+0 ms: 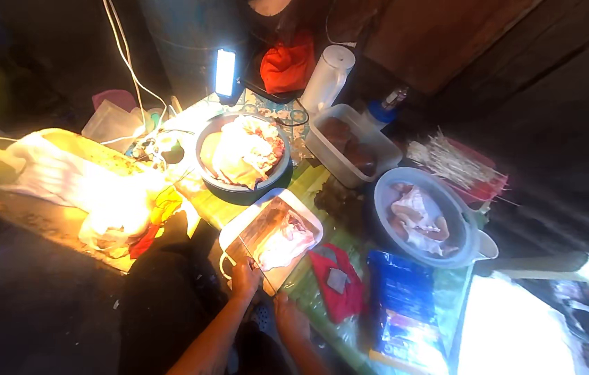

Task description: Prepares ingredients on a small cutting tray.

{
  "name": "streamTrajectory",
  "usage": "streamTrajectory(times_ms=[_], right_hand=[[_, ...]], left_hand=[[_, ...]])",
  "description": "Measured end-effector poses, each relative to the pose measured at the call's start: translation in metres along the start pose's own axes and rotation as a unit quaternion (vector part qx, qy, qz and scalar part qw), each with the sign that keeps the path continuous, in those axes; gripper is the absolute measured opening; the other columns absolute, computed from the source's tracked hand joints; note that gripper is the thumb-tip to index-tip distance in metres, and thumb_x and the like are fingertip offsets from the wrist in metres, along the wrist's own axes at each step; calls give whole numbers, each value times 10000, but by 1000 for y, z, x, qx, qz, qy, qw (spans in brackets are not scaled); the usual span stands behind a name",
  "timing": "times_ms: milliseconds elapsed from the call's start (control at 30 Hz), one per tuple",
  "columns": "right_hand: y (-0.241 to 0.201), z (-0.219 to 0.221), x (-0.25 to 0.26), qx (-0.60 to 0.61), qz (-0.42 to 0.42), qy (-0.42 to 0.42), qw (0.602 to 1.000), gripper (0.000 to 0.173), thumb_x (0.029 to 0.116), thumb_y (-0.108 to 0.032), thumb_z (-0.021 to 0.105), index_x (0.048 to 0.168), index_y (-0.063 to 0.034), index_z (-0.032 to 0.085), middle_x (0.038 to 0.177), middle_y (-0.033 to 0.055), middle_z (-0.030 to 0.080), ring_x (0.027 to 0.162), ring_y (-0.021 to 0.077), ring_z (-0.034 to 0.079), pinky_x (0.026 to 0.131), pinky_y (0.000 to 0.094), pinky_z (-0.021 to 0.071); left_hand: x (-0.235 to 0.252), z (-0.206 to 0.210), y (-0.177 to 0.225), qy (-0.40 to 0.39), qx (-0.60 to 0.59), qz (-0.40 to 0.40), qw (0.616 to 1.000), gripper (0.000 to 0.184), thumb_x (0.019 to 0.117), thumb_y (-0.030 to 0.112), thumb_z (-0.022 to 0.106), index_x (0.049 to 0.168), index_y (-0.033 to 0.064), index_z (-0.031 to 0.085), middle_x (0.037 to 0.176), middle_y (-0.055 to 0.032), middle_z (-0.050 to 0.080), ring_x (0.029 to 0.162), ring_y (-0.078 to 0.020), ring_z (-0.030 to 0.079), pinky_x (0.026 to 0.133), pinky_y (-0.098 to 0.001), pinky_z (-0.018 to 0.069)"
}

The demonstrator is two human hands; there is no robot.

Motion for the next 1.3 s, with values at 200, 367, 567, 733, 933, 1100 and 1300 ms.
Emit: streamTrajectory(times_ms=[200,367,567,733,933,1100,1300], right_hand=[[-31,-26,23,5,-37,36,999,424,1133,-322,303,1429,-101,511,1301,187,656,1118,356,704,914,505,577],[-16,-45,21,107,-26,80,991,430,1119,-362,351,1399,-94,538,1258,171,685,1090,337,718,905,511,580],[40,-29,18,120,37,50,991,453,1123,-366,354,1453,-81,478,1236,194,694,1103,370,711,924,534,570],[48,-35,8,125,35,44,991,450,1123,-371,351,1441,-83,488,1172,199,713,1075,376,717,911,539,569],[21,-61,32,119,21,-18,993,489,1128,-392,305,1484,-82,435,1247,192,689,1167,363,686,971,542,548],[-26,-96,74,100,-28,-15,994,451,1127,-314,308,1434,-30,475,1332,215,638,1224,377,649,999,562,523],[-30,-90,80,81,-39,-18,996,403,1118,-250,338,1422,-35,491,1337,208,632,1213,382,652,980,565,536]], left_hand=[[2,3,4,-1,6,16,1000,272,963,199,658,1157,13,694,1101,-156,715,1063,-274,687,978,-437,531],[6,3,14,-3,-57,10,998,547,943,283,699,1395,15,551,1292,-190,635,1199,-315,625,1044,-479,499],[27,10,41,-31,56,31,997,673,971,461,663,1481,48,513,1468,-241,504,1373,-388,490,1129,-513,424],[50,21,72,-43,111,41,992,526,962,242,673,1440,64,545,1486,-218,495,1375,-408,466,1096,-581,403],[50,22,70,-31,102,51,993,414,941,118,662,1346,58,601,1428,-218,518,1307,-411,516,1060,-574,436],[46,24,67,-45,123,90,987,322,974,120,632,1289,54,640,1374,-208,556,1292,-387,532,1072,-541,446],[50,22,59,-49,100,109,988,323,978,144,632,1285,43,632,1312,-198,606,1253,-361,577,1069,-517,465]])
Point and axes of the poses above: each hand's wrist, its own x-axis towards the middle knuckle, its own z-axis out of the palm, y = z × x, the point moved 8 cm from there along x, towards the middle knuckle
